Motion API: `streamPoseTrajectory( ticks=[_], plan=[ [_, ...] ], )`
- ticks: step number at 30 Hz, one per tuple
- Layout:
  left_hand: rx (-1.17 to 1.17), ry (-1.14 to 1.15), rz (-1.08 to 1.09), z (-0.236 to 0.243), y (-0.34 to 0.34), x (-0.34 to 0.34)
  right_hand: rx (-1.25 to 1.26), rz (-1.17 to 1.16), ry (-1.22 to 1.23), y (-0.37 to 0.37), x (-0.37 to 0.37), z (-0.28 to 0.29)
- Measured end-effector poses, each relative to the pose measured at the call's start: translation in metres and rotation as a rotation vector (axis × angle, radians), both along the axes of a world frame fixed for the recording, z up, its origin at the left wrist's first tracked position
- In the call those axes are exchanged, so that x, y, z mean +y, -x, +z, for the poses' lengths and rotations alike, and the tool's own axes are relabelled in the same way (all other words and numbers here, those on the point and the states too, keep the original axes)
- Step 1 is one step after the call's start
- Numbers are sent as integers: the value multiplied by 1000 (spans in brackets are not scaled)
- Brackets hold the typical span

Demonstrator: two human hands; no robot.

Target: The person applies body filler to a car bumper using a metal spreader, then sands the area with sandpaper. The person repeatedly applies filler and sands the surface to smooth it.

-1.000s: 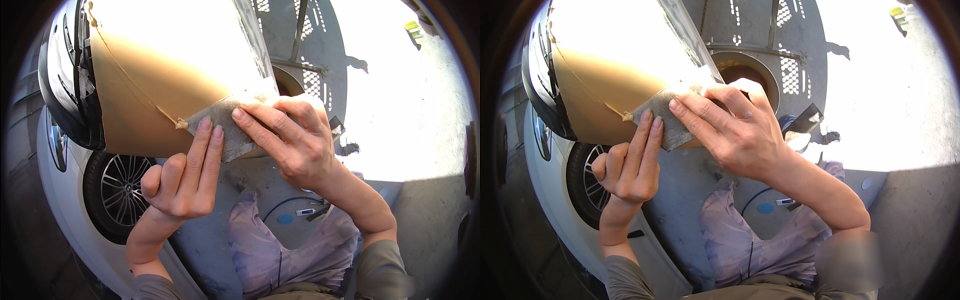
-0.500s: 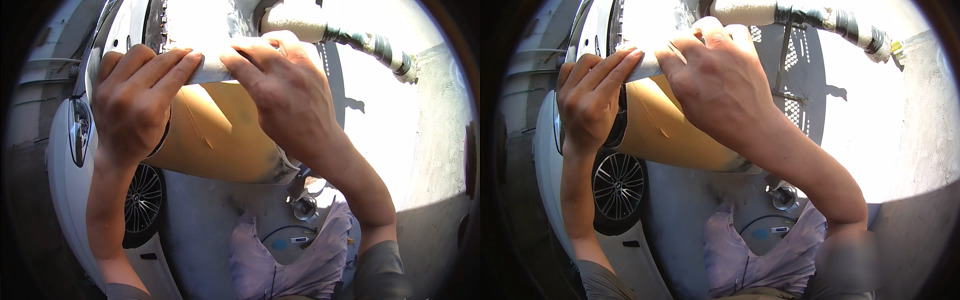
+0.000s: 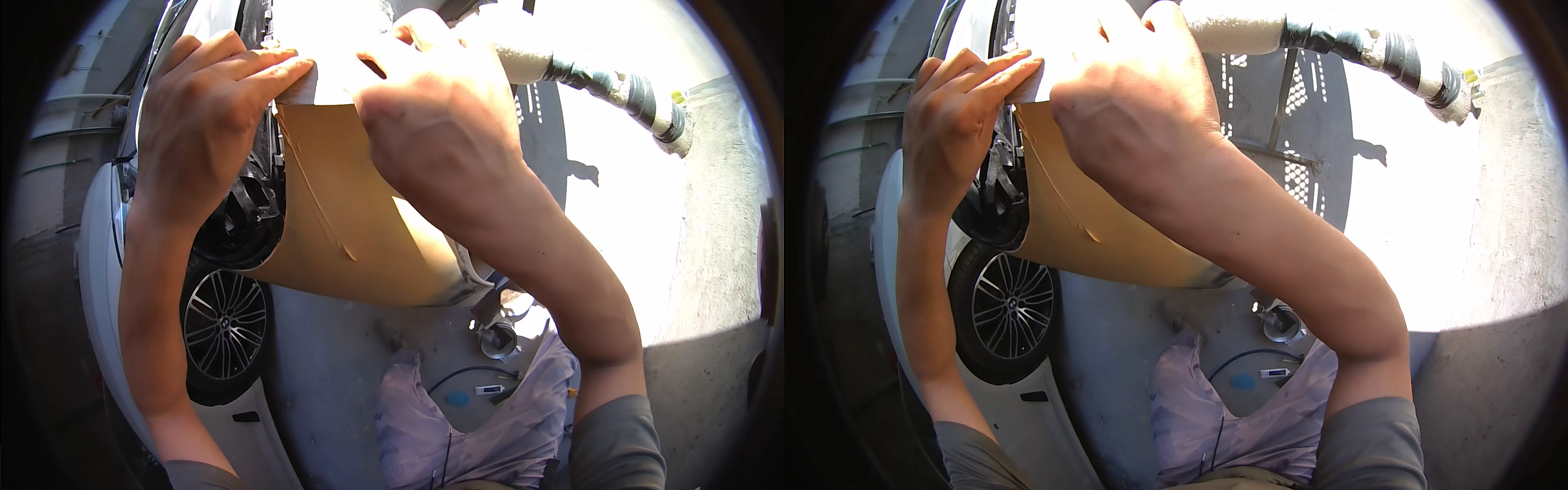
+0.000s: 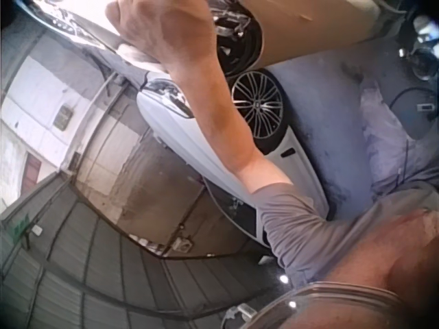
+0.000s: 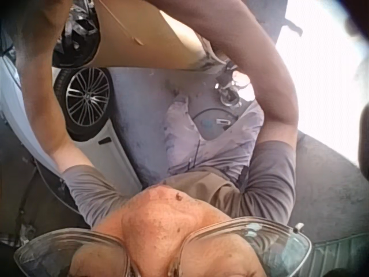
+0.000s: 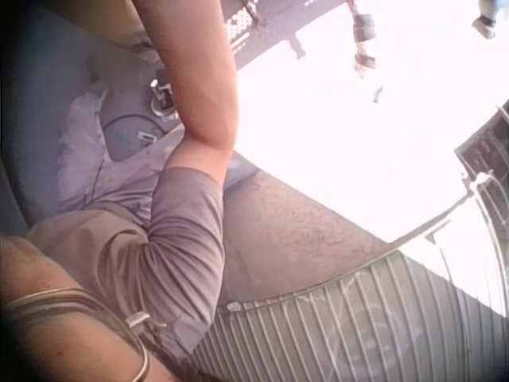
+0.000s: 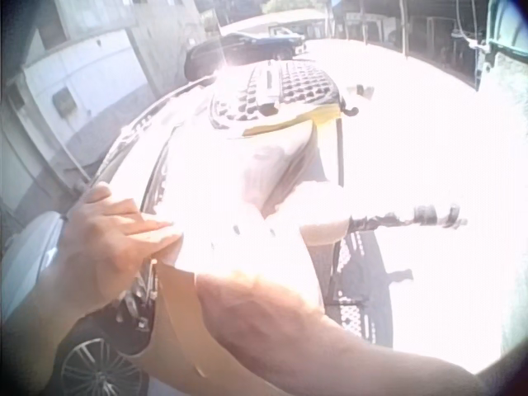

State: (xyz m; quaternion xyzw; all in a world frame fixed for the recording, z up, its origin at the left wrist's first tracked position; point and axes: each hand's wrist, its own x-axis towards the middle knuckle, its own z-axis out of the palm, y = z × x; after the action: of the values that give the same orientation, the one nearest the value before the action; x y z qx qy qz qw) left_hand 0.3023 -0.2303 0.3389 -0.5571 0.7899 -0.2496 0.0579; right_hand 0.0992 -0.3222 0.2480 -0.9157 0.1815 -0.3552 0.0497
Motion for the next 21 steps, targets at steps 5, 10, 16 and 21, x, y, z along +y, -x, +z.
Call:
streamPoseTrajectory(
  ticks=[5, 10, 16, 21],
  plan=[
    [-1, -14, 2, -5, 17, 18, 96, 88, -218, 12, 7, -4],
    [5, -1, 24, -18, 37, 46, 6, 55, -251, 22, 28, -25],
    [-19, 62, 82, -50, 69, 88, -9, 14, -192, 52, 60, -49],
    [-19, 124, 128, -84, 91, 122, 32, -7, -209, 73, 86, -71]
  ],
)
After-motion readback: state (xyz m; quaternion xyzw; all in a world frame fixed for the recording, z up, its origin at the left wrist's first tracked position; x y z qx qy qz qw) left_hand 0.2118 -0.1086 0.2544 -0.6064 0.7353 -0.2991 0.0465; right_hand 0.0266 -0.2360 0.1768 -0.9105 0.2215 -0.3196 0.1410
